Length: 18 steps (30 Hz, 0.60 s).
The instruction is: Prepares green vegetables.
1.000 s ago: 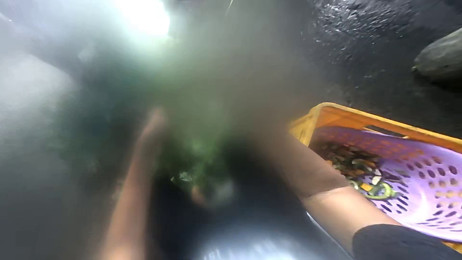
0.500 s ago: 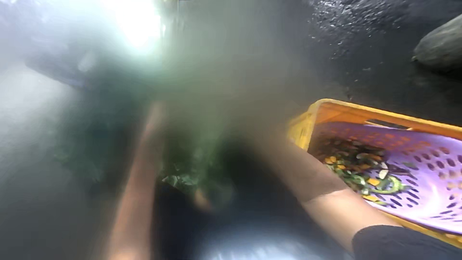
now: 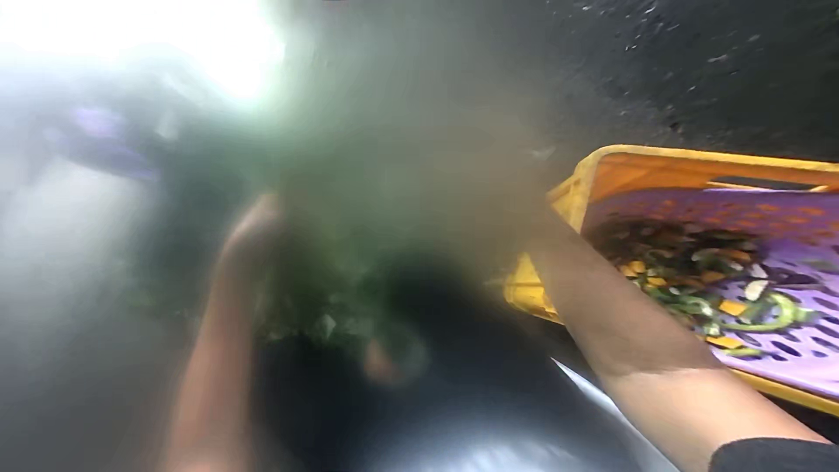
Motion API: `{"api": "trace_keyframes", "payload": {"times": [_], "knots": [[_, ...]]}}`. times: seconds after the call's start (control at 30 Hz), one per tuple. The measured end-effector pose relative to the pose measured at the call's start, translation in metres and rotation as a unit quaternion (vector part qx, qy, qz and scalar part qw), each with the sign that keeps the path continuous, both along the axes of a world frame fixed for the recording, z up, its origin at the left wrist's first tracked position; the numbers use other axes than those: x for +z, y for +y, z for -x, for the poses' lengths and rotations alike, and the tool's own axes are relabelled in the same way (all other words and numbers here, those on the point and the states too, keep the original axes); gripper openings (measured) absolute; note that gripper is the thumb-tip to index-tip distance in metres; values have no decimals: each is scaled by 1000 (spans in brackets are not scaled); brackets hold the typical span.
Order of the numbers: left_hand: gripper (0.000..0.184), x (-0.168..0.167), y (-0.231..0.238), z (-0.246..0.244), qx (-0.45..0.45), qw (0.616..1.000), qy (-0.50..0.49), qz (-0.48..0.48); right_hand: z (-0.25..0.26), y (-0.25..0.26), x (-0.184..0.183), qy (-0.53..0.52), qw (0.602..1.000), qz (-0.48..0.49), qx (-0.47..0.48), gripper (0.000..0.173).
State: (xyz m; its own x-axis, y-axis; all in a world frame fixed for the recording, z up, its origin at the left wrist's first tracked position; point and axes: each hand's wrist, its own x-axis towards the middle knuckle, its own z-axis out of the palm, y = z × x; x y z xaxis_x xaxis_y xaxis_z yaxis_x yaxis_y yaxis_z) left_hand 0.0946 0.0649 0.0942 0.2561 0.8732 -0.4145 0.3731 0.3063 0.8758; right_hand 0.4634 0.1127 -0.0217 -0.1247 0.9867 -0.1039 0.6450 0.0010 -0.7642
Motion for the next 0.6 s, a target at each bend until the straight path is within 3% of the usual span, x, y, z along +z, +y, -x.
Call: {"api": "trace_keyframes", "payload": {"times": [0.07, 0.1, 0.2, 0.3, 0.4, 0.47, 0.5, 0.53, 0.6], "knots": [[16, -3, 3, -5, 3, 1000, -19, -7, 9, -15, 16, 25, 998, 58, 7, 53], [15, -4, 5, -10, 3, 1000, -26, -8, 16, -22, 28, 94, 990, 102, 34, 48], [14, -6, 8, -15, -13, 999, -45, -14, 47, -19, 1, 346, 922, 108, 139, 40], [19, -4, 4, -14, -33, 998, -33, -29, 62, -3, 3, 375, 897, 129, 195, 37], [19, 2, -1, -11, -32, 999, 10, -35, 69, 4, 6, 396, 868, 99, 283, 52], [20, 4, -4, -13, -39, 998, 46, -36, 75, -13, 25, 448, 836, 54, 313, 43], [20, 4, -4, -14, -47, 996, 61, -38, 74, -34, 56, 449, 847, 60, 279, 32], [19, 2, -4, -13, -54, 995, 72, -38, 73, -61, 116, 342, 906, 154, 194, 23], [20, -1, -7, -10, -59, 994, 78, -42, 77, -86, 147, 286, 937, 131, 153, 20]]}}
